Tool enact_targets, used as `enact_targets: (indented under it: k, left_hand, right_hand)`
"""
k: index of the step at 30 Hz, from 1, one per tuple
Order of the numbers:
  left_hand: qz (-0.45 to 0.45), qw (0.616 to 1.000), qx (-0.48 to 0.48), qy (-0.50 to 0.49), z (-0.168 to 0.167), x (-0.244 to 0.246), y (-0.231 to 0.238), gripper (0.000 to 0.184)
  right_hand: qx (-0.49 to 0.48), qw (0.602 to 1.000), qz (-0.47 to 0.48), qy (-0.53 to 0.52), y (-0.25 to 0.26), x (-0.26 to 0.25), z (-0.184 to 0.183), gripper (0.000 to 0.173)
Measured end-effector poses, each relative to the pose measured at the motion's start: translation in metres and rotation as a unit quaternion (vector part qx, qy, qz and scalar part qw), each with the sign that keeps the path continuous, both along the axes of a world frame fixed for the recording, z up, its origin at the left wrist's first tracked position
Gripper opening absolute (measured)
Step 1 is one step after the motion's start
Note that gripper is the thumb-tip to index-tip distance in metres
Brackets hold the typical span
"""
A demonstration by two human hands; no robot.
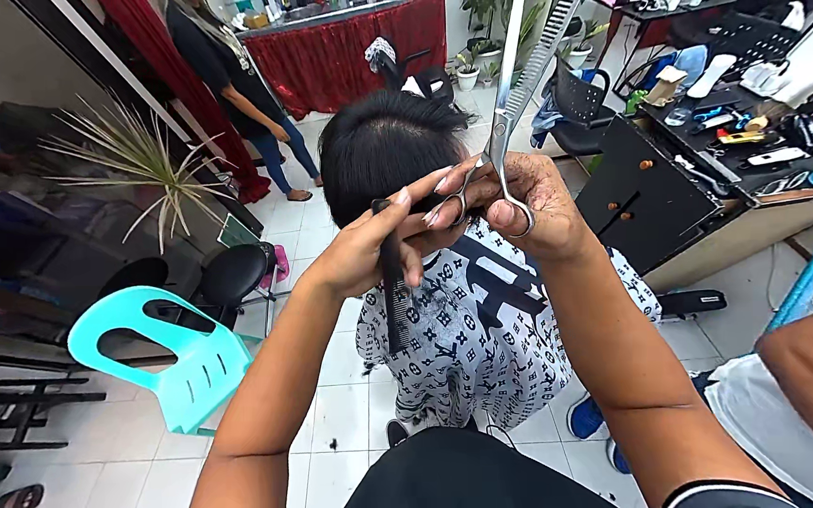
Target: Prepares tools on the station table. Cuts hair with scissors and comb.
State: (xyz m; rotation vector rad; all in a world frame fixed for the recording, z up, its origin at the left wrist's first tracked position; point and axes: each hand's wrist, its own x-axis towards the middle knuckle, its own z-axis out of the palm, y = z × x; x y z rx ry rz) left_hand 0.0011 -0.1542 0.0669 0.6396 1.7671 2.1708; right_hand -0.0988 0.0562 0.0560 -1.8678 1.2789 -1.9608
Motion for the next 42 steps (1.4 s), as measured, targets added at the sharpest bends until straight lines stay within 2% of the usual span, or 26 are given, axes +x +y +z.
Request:
enact_targets:
  k: [3,6,7,9,11,13,15,16,18,23,27,29,32,34,39,42]
  left_hand:
    - [-0.035,0.999,0.011,-0.018,0.003,-0.020,0.010,0.053]
    - [0.005,1.000,-0.026,-0.016,0.008,-0.023,0.014,0.063]
    - [0.014,0.999,-0.041,-0.018,0.009,-0.022,0.013,0.064]
    - [0.019,0.999,-0.044,-0.025,0.010,-0.020,0.013,0.063]
    - [0.023,0.998,-0.044,-0.031,0.011,-0.018,0.012,0.064]
    - [0.024,0.998,-0.048,-0.037,0.012,-0.017,0.012,0.064]
    - [0.017,0.998,-0.046,-0.039,0.011,-0.017,0.011,0.064]
    - [0.013,0.998,-0.044,-0.040,0.011,-0.017,0.011,0.064]
    - [0.012,0.998,-0.047,-0.044,0.011,-0.018,0.012,0.064]
    - [0.015,0.997,-0.057,-0.052,0.012,-0.019,0.014,0.064]
    - [0.016,0.996,-0.063,-0.059,0.012,-0.019,0.015,0.064]
    - [0.019,0.996,-0.065,-0.060,0.012,-0.019,0.014,0.064]
    - [0.024,0.996,-0.066,-0.059,0.013,-0.018,0.014,0.063]
    - [0.018,0.996,-0.063,-0.059,0.012,-0.018,0.014,0.063]
    - [0.017,0.996,-0.057,-0.068,0.013,-0.016,0.016,0.063]
    - [0.015,0.996,-0.059,-0.062,0.012,-0.016,0.014,0.062]
  right_hand:
    - [0.003,1.000,0.002,-0.003,0.002,0.012,-0.003,0.051]
    - [0.043,0.998,-0.043,0.008,0.023,0.027,-0.009,0.049]
    - [0.056,0.995,-0.075,0.019,0.033,0.032,-0.012,0.047]
    - [0.065,0.975,-0.201,0.072,0.056,0.038,-0.022,0.035]
    - [0.067,0.906,-0.389,0.151,0.079,0.037,-0.037,0.028]
    - [0.082,0.801,-0.543,0.240,0.096,0.030,-0.053,0.036]
    - [0.108,0.711,-0.619,0.316,0.105,0.021,-0.064,0.049]
    - [0.109,0.683,-0.636,0.342,0.104,0.018,-0.067,0.052]
    - [0.096,0.653,-0.651,0.374,0.098,0.012,-0.069,0.049]
    - [0.069,0.640,-0.657,0.392,0.082,0.007,-0.067,0.034]
    - [0.030,0.659,-0.639,0.396,0.085,0.009,-0.071,0.024]
    - [0.027,0.662,-0.637,0.394,0.089,0.010,-0.073,0.028]
    - [0.051,0.647,-0.649,0.397,0.091,0.010,-0.072,0.044]
    - [0.058,0.641,-0.654,0.398,0.087,0.012,-0.069,0.042]
    - [0.031,0.651,-0.648,0.395,0.080,0.018,-0.067,0.025]
    - [0.045,0.650,-0.646,0.398,0.083,0.019,-0.066,0.033]
